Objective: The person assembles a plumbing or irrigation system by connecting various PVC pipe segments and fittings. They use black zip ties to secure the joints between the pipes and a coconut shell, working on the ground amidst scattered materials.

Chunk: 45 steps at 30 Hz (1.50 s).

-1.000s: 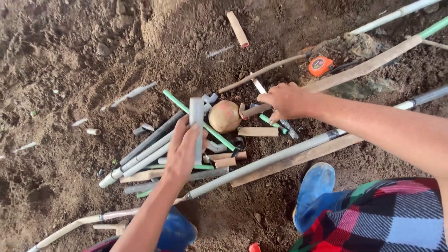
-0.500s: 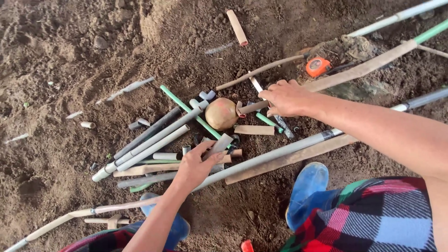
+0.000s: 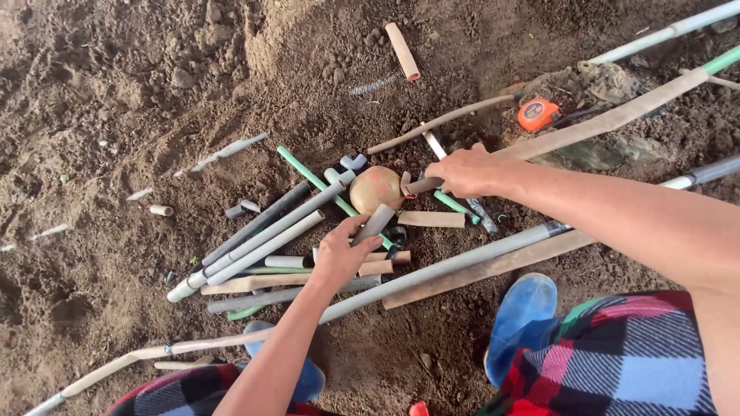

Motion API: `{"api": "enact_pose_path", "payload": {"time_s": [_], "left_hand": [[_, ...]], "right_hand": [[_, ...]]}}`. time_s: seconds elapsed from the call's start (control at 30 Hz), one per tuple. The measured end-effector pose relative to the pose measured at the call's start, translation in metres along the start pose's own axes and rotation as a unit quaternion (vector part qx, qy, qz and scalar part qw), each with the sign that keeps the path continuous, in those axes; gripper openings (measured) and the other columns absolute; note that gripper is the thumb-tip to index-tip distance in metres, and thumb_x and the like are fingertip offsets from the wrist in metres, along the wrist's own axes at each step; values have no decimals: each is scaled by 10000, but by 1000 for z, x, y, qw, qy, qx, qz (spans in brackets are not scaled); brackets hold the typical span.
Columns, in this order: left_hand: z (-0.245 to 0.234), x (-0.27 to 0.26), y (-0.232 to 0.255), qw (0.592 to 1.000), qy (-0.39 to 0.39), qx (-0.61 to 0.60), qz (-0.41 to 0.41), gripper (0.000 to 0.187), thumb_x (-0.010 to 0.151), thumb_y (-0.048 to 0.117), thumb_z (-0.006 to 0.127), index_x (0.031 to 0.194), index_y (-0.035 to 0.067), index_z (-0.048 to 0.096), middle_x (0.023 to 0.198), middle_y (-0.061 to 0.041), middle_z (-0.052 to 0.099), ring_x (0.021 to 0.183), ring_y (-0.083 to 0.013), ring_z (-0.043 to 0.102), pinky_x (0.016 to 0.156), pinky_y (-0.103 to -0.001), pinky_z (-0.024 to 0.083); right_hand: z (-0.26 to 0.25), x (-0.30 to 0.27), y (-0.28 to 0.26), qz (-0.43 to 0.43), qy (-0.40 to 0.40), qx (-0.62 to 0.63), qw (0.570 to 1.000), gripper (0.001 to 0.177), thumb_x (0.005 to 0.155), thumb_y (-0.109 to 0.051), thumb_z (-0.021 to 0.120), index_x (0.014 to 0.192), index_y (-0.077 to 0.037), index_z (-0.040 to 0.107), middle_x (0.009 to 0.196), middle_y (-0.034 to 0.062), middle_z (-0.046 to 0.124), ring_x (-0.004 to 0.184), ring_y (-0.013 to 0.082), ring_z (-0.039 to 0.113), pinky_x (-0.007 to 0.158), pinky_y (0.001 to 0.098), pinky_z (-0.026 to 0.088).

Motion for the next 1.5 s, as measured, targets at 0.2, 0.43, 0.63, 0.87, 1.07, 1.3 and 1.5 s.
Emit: {"api": "enact_pose_path", "payload": {"time_s": [0.2, 0.43, 0.63, 0.87, 1.07, 1.3, 1.5], "left_hand": [[18, 28, -20, 1000, -6, 2, 26, 580, 751, 380, 733, 1256, 145, 570, 1135, -149, 623, 1126, -300, 574, 941, -413, 474], [29, 43, -6, 998, -18, -2, 54, 515, 820, 304, 696, 1277, 112, 557, 1160, -156, 606, 1127, -292, 569, 937, -406, 476], [25, 43, 4, 986, -20, 119, 114, 466, 804, 270, 704, 1248, 188, 590, 1150, -103, 618, 1093, -306, 589, 911, -407, 497], [31, 51, -3, 991, -15, 88, 99, 477, 811, 321, 705, 1259, 217, 579, 1161, -72, 612, 1110, -268, 582, 916, -396, 502], [29, 56, -3, 997, -44, -4, 62, 508, 796, 332, 719, 1255, 155, 592, 1164, -133, 626, 1132, -321, 567, 929, -423, 491], [18, 36, 26, 996, -27, 72, 48, 514, 784, 379, 705, 1255, 207, 591, 1167, -70, 634, 1121, -261, 582, 931, -387, 493], [25, 57, 3, 972, 15, 185, 141, 431, 803, 402, 660, 1218, 301, 603, 1053, -31, 653, 1009, -283, 623, 851, -428, 513]], "right_hand": [[25, 20, 20, -26, 22, 31, 999, 294, 941, -223, 489, 1215, -309, 554, 928, 50, 694, 834, 285, 662, 744, 448, 434], [12, -13, 6, -55, 57, 5, 997, 315, 933, -161, 494, 1221, -262, 572, 948, 69, 689, 893, 303, 659, 787, 485, 467], [26, 0, 13, -66, 83, -31, 994, 248, 885, -228, 555, 1100, -343, 604, 889, 18, 678, 841, 286, 662, 745, 493, 481], [28, 7, 18, -74, 116, -25, 990, 168, 865, -239, 585, 1008, -324, 612, 859, 6, 677, 819, 273, 666, 697, 475, 502], [30, 6, 20, -94, 130, -20, 987, 199, 866, -213, 574, 1008, -350, 604, 810, 8, 663, 791, 280, 661, 693, 491, 505], [57, 31, 42, -110, 141, -22, 984, 193, 877, -171, 554, 984, -324, 605, 793, 14, 648, 777, 270, 657, 694, 478, 504], [45, 7, 28, -134, 179, -44, 974, 230, 908, -206, 511, 1053, -380, 555, 710, -52, 571, 752, 198, 606, 680, 397, 490]]}}
Point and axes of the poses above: each hand's wrist, its own x-axis towards the middle knuckle, its own z-axis out of the palm, y = z × x, the point moved 2 cm from there along x, towards the middle knuckle
